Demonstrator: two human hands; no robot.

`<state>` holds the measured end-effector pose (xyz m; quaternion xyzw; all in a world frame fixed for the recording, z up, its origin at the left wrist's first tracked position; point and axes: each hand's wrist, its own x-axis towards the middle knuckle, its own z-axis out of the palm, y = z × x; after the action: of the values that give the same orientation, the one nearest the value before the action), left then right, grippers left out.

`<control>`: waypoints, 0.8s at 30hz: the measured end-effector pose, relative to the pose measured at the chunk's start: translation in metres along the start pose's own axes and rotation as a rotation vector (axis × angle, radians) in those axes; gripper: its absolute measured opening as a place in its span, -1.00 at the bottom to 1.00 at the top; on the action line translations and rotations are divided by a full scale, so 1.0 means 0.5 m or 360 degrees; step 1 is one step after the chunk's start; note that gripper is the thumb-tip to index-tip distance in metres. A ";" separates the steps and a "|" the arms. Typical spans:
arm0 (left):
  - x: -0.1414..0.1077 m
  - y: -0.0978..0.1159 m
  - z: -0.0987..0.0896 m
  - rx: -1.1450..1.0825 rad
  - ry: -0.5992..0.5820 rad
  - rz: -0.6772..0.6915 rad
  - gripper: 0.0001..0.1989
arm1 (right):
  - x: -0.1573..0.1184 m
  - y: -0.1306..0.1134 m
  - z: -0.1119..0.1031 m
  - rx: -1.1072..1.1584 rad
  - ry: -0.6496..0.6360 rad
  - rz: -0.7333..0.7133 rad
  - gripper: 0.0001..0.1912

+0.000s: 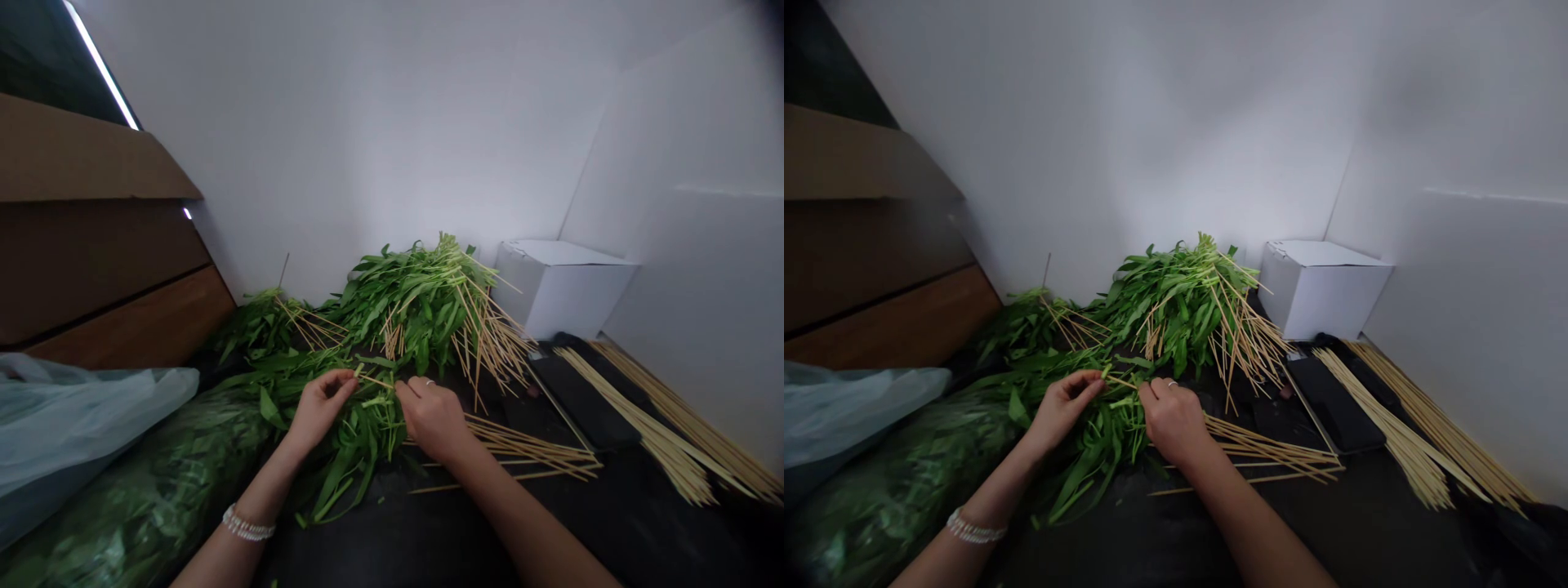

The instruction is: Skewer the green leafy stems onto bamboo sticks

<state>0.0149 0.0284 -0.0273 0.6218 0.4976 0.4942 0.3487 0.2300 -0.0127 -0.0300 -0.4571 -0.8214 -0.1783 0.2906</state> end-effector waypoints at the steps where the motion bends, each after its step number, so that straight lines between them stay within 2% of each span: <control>1: 0.001 0.003 -0.005 0.0014 0.0094 0.0034 -0.66 | 0.000 0.000 -0.002 -0.0001 0.0045 0.0023 -0.83; 5: 0.005 0.019 -0.026 -0.0071 0.0536 0.0174 -0.61 | 0.002 0.006 -0.013 -0.0003 0.0293 0.0148 -0.74; 7: 0.005 0.024 -0.032 -0.0222 0.0577 0.0166 -0.58 | 0.002 0.009 -0.019 0.0014 0.0408 0.0182 -0.70; 10: 0.003 0.023 -0.027 -0.0468 0.0364 0.0002 -0.54 | 0.001 0.010 -0.022 0.0020 0.0495 0.0101 -0.67; 14: -0.004 0.016 -0.008 -0.0600 0.0102 -0.0215 -0.56 | -0.002 0.002 -0.016 -0.0003 0.0443 -0.0078 -0.63; 20: -0.013 0.027 0.002 -0.0644 0.0003 -0.0281 -0.61 | -0.005 -0.004 -0.006 -0.0033 0.0249 -0.0092 -0.64; 24: -0.014 0.031 0.000 -0.0641 -0.0034 -0.0281 -0.61 | -0.005 -0.005 -0.003 -0.0031 0.0192 -0.0094 -0.66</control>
<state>0.0190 0.0178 -0.0147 0.4987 0.4377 0.5445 0.5131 0.2294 -0.0165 -0.0305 -0.4240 -0.8137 -0.2222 0.3298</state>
